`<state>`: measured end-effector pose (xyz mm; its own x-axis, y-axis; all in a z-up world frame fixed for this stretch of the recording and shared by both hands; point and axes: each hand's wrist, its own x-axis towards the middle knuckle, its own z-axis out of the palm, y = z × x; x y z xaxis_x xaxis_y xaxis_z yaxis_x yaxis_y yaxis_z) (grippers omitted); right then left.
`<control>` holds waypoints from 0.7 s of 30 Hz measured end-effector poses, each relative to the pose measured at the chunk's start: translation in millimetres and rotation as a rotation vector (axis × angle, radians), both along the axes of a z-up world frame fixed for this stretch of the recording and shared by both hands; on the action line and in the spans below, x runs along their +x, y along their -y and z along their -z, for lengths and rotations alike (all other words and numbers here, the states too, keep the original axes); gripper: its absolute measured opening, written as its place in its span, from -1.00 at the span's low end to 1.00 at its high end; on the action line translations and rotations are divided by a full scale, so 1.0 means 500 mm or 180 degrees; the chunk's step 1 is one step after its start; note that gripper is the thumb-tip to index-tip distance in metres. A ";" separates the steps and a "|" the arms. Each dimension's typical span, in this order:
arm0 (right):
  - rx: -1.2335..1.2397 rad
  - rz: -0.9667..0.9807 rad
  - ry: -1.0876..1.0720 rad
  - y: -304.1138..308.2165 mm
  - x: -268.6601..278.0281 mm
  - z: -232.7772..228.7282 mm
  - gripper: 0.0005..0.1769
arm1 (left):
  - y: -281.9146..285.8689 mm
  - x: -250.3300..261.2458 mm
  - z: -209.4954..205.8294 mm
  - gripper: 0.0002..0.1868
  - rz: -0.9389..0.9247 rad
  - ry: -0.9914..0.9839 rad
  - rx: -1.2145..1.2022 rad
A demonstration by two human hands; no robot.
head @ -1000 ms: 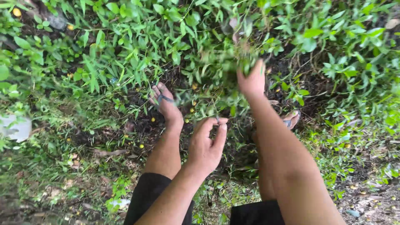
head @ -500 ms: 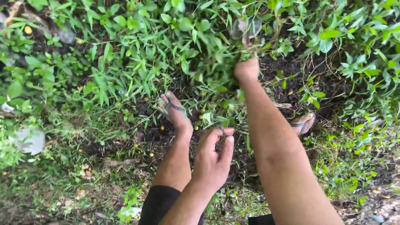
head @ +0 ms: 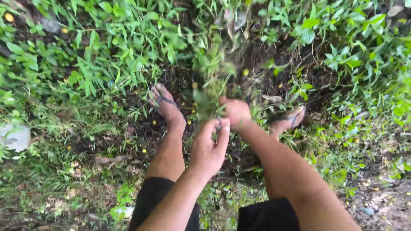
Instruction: Pulling weeds and grass from a patch of ground by hand.
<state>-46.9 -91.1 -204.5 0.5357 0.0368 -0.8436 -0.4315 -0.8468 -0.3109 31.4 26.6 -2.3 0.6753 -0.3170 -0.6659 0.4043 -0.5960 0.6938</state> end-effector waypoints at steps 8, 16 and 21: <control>0.0340 -0.0142 -0.1124 -0.040 -0.248 -0.149 -0.42 | 0.011 -0.033 0.032 -0.77 0.0029 -0.0031 -0.0085; -0.0909 0.1197 -0.0395 0.318 -0.475 -0.252 -0.19 | 0.041 -0.060 0.034 -0.73 0.0377 -0.0139 0.0098; -0.2411 -0.2313 -0.2472 0.197 -0.208 -0.174 -0.22 | 0.049 -0.059 0.028 -0.71 0.0403 -0.0224 0.0076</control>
